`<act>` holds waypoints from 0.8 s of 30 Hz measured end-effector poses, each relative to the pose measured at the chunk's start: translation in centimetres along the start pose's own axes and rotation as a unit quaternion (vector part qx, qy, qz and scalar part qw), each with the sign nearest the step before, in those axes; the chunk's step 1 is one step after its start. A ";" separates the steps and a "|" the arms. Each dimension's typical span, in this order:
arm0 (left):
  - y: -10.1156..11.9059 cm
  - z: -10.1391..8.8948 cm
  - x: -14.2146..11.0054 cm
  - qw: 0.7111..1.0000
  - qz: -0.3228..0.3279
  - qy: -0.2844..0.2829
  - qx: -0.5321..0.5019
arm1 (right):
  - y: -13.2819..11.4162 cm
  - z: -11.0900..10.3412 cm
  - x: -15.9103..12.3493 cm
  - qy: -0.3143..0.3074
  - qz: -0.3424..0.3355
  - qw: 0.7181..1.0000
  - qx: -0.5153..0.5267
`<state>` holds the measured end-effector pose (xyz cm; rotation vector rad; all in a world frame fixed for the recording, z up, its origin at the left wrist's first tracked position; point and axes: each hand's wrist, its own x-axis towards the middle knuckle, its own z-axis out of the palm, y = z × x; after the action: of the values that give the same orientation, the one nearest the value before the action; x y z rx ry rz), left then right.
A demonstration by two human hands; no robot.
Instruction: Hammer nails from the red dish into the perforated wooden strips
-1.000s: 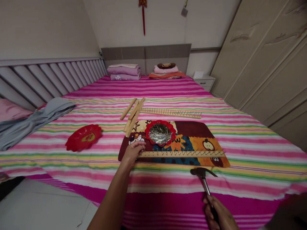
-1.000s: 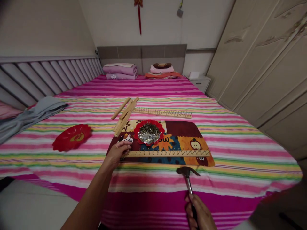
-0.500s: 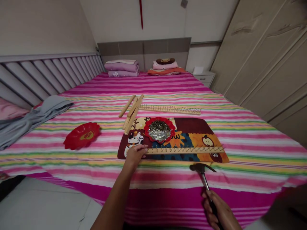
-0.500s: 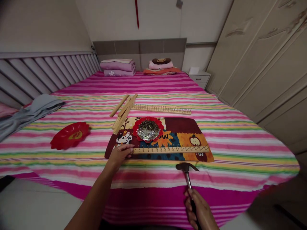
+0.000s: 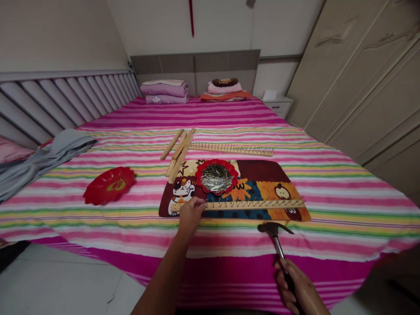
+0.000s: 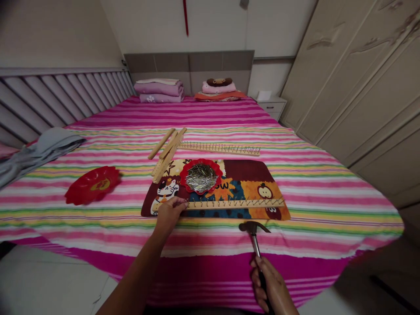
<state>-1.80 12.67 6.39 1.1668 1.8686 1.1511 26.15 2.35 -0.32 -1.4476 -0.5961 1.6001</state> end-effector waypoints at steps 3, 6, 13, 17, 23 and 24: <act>-0.4 0.2 0.0 1.000 0.012 -0.003 0.023 | 0.0 0.0 0.1 -0.001 -0.001 1.000 0.000; -1.1 0.4 0.1 0.998 0.032 -0.010 0.049 | 0.2 0.0 0.2 0.001 -0.002 1.000 -0.005; -1.8 0.8 -0.3 0.989 0.083 -0.011 0.122 | -0.3 0.8 -1.0 -0.008 -0.014 0.999 -0.042; -1.9 0.8 -0.5 0.986 0.104 -0.004 0.128 | -2.9 4.3 -2.5 -0.069 -0.014 0.995 -0.070; -2.1 1.0 -0.5 0.985 0.111 0.001 0.133 | -4.8 10.0 -1.8 -0.181 -0.009 0.979 -0.093; -2.1 1.0 -0.5 0.986 0.110 0.000 0.127 | -4.5 10.2 -1.6 -0.183 -0.009 0.978 -0.100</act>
<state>-1.51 12.08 4.07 1.5473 1.9674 1.0480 17.55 5.30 6.37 -1.2893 -1.0041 1.8494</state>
